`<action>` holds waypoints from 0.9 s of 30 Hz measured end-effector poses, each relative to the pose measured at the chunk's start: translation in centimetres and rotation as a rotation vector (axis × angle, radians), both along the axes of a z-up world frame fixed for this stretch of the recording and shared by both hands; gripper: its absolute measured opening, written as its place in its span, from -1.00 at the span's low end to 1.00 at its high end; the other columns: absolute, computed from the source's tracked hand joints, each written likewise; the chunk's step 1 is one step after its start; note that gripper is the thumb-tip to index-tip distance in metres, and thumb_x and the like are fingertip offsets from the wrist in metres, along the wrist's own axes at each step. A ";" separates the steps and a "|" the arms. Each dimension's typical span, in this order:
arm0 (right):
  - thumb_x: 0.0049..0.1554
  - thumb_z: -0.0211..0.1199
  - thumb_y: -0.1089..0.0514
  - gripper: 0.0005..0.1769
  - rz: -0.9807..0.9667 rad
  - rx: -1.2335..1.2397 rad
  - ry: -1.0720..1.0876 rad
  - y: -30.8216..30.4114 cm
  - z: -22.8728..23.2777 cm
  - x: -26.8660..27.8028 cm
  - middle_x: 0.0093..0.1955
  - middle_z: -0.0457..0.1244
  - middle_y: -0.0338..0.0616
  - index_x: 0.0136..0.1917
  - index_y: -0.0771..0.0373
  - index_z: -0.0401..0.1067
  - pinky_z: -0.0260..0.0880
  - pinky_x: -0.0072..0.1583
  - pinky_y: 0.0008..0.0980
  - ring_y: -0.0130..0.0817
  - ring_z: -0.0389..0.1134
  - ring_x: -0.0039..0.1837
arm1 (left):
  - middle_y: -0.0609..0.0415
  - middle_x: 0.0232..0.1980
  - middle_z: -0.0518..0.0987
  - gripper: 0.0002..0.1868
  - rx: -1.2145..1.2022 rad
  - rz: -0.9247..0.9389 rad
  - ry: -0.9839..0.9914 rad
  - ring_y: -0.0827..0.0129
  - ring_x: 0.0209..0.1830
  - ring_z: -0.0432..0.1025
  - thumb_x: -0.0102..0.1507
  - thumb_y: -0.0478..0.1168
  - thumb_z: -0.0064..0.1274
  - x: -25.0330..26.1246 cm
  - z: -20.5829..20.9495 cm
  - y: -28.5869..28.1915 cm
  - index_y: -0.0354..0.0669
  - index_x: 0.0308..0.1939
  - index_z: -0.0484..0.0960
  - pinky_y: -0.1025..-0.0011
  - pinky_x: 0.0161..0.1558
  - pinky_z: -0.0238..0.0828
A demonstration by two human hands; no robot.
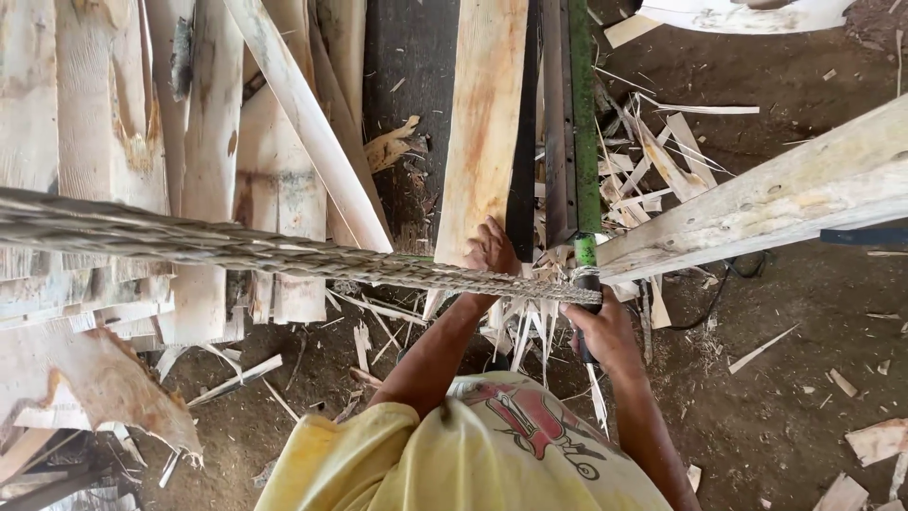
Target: Manually feeding and shaving thin strips of wood using a mechanical blade.
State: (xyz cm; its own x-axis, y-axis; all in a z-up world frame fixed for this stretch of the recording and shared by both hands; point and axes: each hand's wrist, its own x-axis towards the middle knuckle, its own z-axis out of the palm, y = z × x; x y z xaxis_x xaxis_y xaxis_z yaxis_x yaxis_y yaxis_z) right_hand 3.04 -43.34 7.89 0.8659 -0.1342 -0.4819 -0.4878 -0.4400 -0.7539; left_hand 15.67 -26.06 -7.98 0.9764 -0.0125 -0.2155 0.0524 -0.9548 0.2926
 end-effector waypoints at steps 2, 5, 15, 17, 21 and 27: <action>0.09 0.32 0.00 -0.30 -0.014 0.020 0.013 -0.2 -0.2 0.1 -0.21 0.36 -0.03 0.41 0.32 0.25 0.46 -0.44 -0.32 -0.32 0.38 -0.43 | -0.30 0.22 0.39 -0.13 -0.084 0.112 0.043 -0.22 0.03 0.47 0.26 -0.17 0.01 0.8 1.1 0.7 -0.51 0.54 -0.01 0.10 -0.17 0.63; 0.07 0.35 0.01 -0.27 -0.052 0.041 0.058 -0.1 0.1 0.0 -0.26 0.33 -0.02 0.42 0.31 0.23 0.46 -0.41 -0.31 -0.30 0.36 -0.42 | -0.22 0.03 0.50 -0.46 0.002 0.073 -0.157 0.00 -0.25 0.55 0.32 -0.18 -0.04 3.3 -2.6 1.7 -0.49 0.30 0.31 0.23 -0.37 0.55; 0.21 0.20 0.05 -0.60 0.427 -0.303 -0.370 -2.0 -4.8 0.0 -0.30 0.34 -0.14 0.25 0.28 0.36 0.46 -0.51 -0.44 -0.48 0.40 -0.49 | -0.09 -0.49 0.45 -0.59 -0.796 -0.101 -0.248 0.40 -0.61 0.30 0.37 -0.35 -0.14 2.2 3.8 9.4 -0.55 0.27 0.45 0.33 -0.61 0.30; 0.22 0.20 0.08 -0.64 0.422 -0.305 -0.359 -1.8 -4.2 0.1 -0.31 0.34 -0.12 0.22 0.29 0.36 0.43 -0.53 -0.44 -0.49 0.40 -0.50 | -0.25 -0.40 0.42 -0.68 -0.952 -0.004 -0.161 0.34 -0.49 0.28 0.47 -0.29 -0.06 -0.8 1.8 10.1 -0.55 0.16 0.58 0.27 -0.45 0.28; 0.15 0.24 0.15 -0.60 0.153 -0.013 -0.158 -0.9 -2.5 0.0 -0.30 0.33 -0.07 0.20 0.37 0.33 0.44 -0.52 -0.40 -0.38 0.37 -0.50 | -0.07 0.35 0.50 -0.31 -1.722 0.147 0.078 0.42 0.31 0.39 0.38 -0.13 -0.31 -6.1 -5.6 10.1 -0.41 0.56 0.19 0.43 0.32 0.32; 0.03 0.29 0.22 -0.39 -0.079 0.250 -0.064 0.5 1.4 -0.2 -0.31 0.29 -0.14 0.33 0.37 0.23 0.38 -0.48 -0.38 -0.39 0.29 -0.48 | -0.01 0.31 0.48 -0.17 -1.662 0.275 0.217 0.33 0.21 0.33 0.25 -0.29 0.12 -7.8 -7.9 8.6 -0.18 0.55 0.09 0.42 0.24 0.26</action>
State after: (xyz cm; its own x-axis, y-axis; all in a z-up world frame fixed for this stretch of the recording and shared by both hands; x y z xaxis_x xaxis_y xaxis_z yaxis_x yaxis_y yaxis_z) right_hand 2.83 -42.85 9.31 0.8873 -0.0865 -0.4530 -0.4609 -0.1988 -0.8649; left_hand 7.85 -17.46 -15.83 0.9445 -0.1940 -0.2652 0.3227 0.3955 0.8599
